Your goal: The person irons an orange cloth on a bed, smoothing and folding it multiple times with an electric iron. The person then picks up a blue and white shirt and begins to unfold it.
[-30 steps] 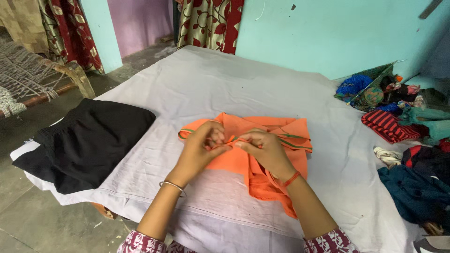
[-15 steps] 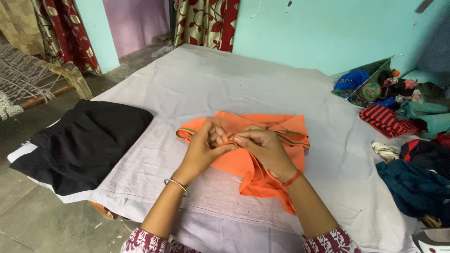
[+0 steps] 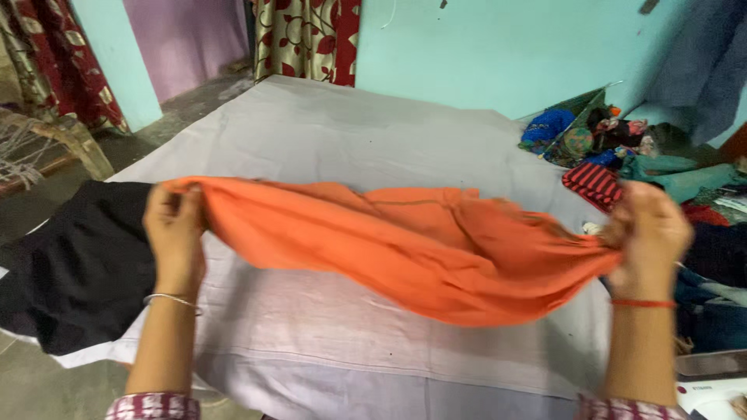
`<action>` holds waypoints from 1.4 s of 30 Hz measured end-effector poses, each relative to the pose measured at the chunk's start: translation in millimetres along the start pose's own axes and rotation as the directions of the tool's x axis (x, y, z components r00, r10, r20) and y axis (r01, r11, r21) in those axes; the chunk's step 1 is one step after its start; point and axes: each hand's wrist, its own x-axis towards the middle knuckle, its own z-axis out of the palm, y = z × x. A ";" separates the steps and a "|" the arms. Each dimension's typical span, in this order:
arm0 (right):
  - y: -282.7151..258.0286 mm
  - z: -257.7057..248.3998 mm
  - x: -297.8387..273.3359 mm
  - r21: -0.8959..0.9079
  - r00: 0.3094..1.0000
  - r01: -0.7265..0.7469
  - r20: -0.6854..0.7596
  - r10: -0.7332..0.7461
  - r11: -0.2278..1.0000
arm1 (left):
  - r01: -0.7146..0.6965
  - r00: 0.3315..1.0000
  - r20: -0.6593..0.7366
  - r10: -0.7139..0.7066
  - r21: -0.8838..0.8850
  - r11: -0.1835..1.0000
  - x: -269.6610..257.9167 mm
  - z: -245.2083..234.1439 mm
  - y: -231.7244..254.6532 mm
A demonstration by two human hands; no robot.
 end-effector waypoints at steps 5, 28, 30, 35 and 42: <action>-2.2 -92.6 9.3 -0.308 0.995 0.086 -0.023 -0.098 0.947 | -0.078 0.984 -0.159 0.076 -0.007 0.997 27.2 -31.3 -19.3; -70.0 -80.5 106.2 -0.906 0.627 0.421 0.256 -0.736 0.043 | -0.522 0.834 -0.055 0.549 0.243 0.818 131.9 59.0 67.8; -90.9 -70.7 108.6 -0.914 0.630 0.386 0.358 -0.689 -0.123 | -0.448 0.879 -0.076 0.471 0.209 0.869 129.2 64.3 84.6; -119.9 -65.4 99.8 -0.870 0.732 0.448 0.223 -0.643 0.208 | -0.217 0.967 -0.123 0.224 0.069 0.974 108.2 73.8 124.3; -62.2 -209.6 185.8 -0.983 0.868 0.181 0.144 -0.476 0.034 | -0.069 0.998 -0.020 0.066 -0.307 0.949 117.3 50.6 135.3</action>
